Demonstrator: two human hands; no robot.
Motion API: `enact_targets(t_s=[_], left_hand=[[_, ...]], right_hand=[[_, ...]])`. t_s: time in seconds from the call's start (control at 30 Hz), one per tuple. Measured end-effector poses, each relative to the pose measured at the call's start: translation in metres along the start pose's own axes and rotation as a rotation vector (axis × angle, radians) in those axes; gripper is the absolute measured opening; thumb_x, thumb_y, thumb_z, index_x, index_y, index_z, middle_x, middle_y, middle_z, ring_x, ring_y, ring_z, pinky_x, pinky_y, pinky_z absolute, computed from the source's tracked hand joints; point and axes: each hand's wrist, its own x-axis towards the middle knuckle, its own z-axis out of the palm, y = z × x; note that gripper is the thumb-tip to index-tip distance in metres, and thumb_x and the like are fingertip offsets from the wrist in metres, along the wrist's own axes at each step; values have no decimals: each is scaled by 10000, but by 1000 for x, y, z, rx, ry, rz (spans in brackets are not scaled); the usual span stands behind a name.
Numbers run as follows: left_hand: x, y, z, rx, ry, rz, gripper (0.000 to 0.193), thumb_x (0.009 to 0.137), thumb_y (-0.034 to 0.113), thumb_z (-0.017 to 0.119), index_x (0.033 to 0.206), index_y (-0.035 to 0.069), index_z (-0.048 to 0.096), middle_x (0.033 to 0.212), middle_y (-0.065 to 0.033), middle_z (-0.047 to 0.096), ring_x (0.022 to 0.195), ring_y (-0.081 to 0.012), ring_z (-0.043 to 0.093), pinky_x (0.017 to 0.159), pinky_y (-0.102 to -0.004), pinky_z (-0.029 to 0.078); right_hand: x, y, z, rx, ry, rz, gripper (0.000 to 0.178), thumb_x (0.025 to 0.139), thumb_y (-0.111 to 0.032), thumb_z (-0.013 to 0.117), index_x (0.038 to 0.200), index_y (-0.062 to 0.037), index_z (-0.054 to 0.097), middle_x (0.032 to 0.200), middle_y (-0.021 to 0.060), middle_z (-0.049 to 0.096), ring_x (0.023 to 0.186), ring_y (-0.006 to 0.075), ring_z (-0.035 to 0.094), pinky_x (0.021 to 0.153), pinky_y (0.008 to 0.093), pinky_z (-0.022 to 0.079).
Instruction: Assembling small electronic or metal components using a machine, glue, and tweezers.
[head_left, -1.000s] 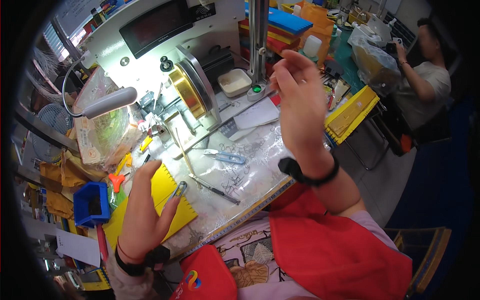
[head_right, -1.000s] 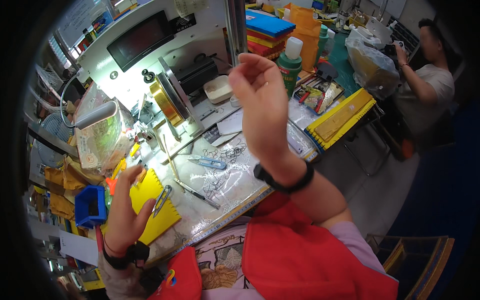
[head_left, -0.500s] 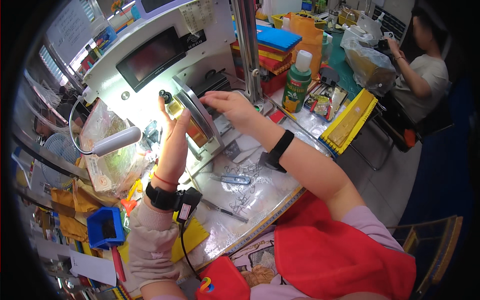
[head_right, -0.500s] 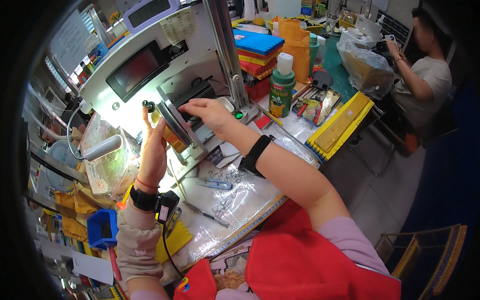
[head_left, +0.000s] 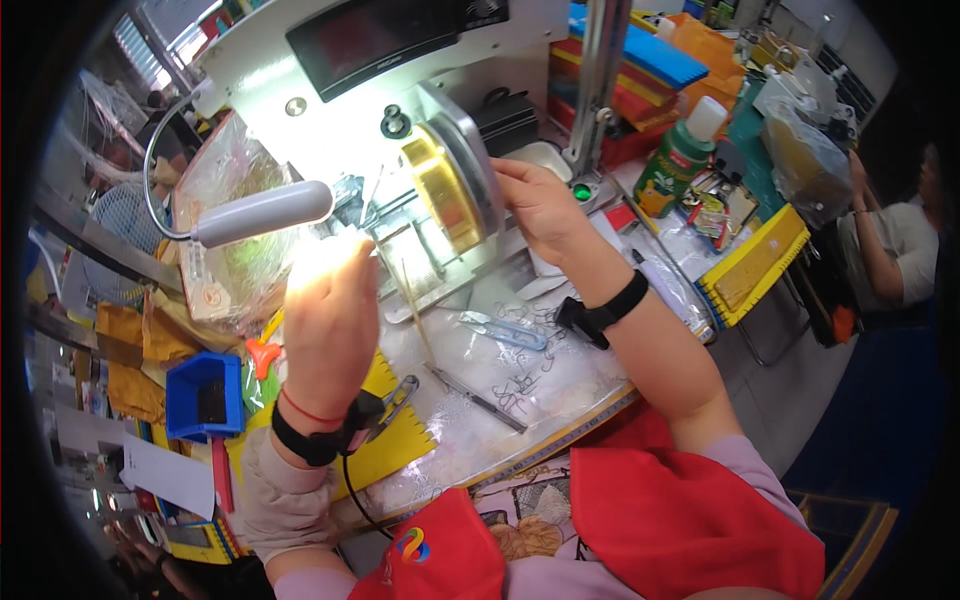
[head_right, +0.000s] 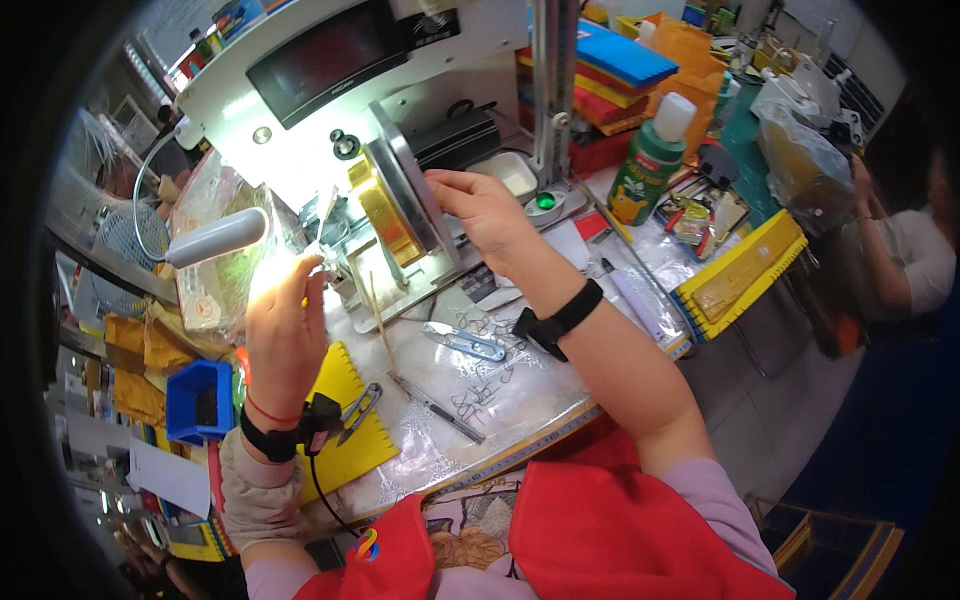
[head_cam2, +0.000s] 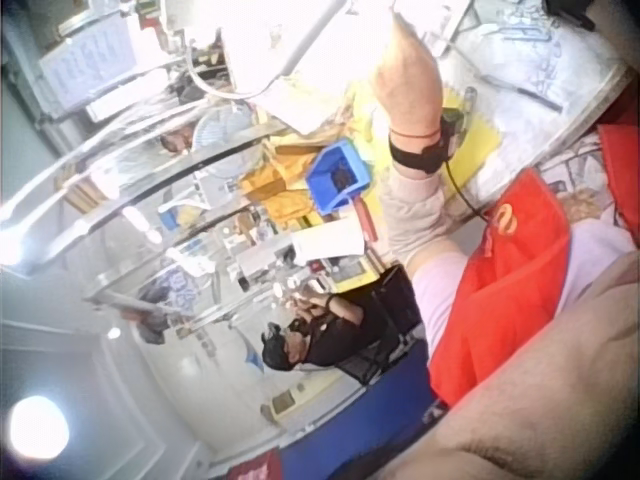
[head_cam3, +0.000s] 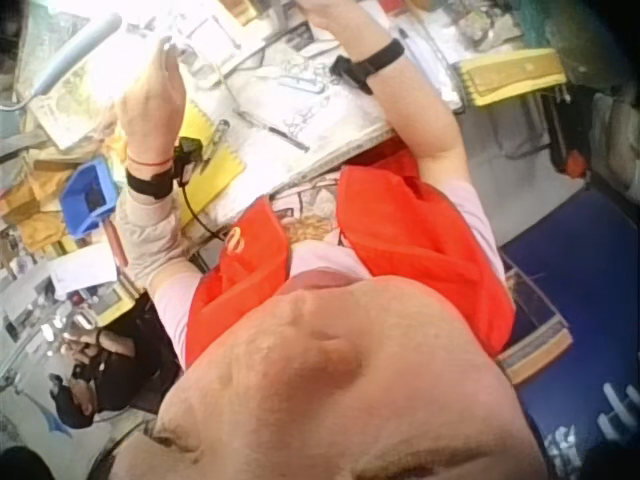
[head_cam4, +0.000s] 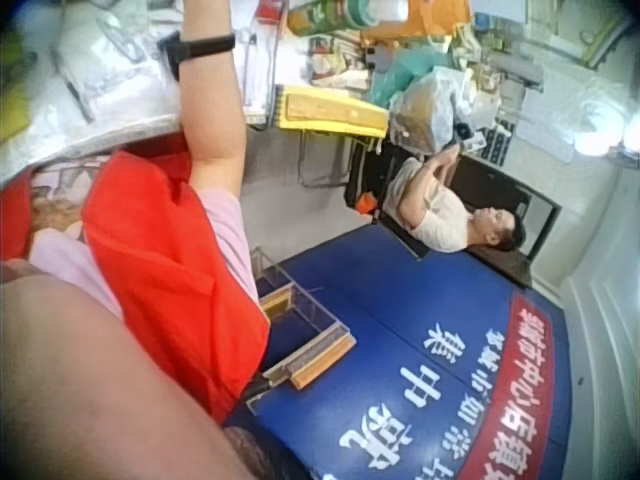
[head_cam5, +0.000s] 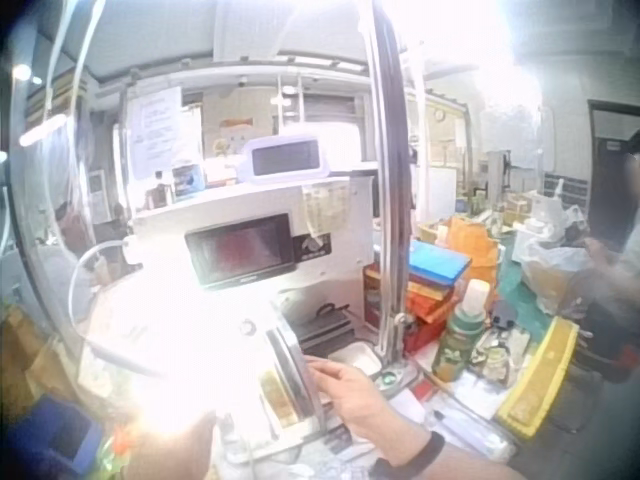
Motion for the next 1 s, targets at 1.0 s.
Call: enact_targets(t_s=[1.0], left_hand=[[-34,-61,35,-152,15,-119,170,800,-35,569,958,-8,625,775,-179,576,770,-382,569,690,-447,466]], right_hand=[[-81,-6,49,-170,-41,-843,191,943,-45,585,1108,-23,491,948,13,530,816,80,510,763,238,435]])
